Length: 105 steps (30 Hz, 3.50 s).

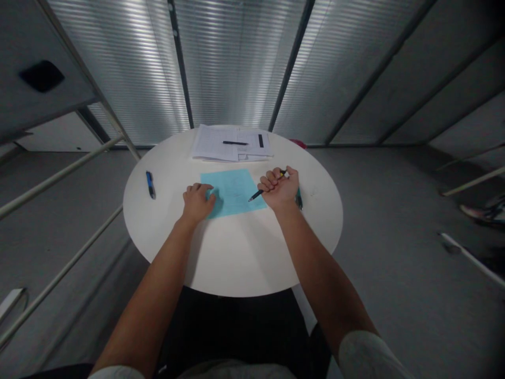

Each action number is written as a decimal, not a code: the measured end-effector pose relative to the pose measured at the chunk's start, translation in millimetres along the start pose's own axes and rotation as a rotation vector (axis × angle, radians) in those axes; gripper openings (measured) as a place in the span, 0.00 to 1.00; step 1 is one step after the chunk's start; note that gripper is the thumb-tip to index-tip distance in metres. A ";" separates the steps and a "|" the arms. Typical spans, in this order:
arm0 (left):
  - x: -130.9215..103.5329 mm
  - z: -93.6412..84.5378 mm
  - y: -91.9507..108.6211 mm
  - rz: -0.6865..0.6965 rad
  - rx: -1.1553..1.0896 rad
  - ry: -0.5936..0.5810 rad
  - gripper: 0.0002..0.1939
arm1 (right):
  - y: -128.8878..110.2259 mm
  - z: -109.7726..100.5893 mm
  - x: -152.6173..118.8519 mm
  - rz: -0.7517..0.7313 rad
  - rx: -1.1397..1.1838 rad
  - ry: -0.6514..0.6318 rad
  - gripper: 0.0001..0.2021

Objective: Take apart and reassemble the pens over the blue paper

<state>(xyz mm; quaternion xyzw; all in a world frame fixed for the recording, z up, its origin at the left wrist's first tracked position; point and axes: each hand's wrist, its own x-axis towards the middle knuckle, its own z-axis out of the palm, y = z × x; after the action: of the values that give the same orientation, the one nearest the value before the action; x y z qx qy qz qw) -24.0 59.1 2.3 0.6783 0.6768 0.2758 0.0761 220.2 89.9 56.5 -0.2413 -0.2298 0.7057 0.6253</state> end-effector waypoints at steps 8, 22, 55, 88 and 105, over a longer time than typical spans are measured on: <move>-0.2 1.4 -0.2 0.000 0.109 -0.101 0.17 | 2.9 7.6 13.7 -0.105 -0.146 -0.007 0.11; 3.7 1.3 -6.1 -0.019 0.105 -0.120 0.22 | 56.4 38.5 43.6 -0.219 -1.299 -0.118 0.27; 3.4 1.4 -5.5 -0.027 0.085 -0.120 0.22 | -16.0 -5.1 38.8 0.107 -0.493 0.158 0.18; 4.3 -37.0 -37.6 -0.662 0.111 0.501 0.21 | 20.0 -46.0 2.1 -0.473 -2.216 0.385 0.15; 9.0 -8.4 -15.6 -0.056 -0.410 0.141 0.18 | 26.0 -42.3 4.4 -0.447 -1.409 0.052 0.19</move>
<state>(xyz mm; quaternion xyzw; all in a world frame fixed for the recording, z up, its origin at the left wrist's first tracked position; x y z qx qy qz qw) -42.2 66.6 4.4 0.6084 0.6288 0.4525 0.1725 226.3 92.3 7.0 -0.5495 -0.6572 0.2408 0.4563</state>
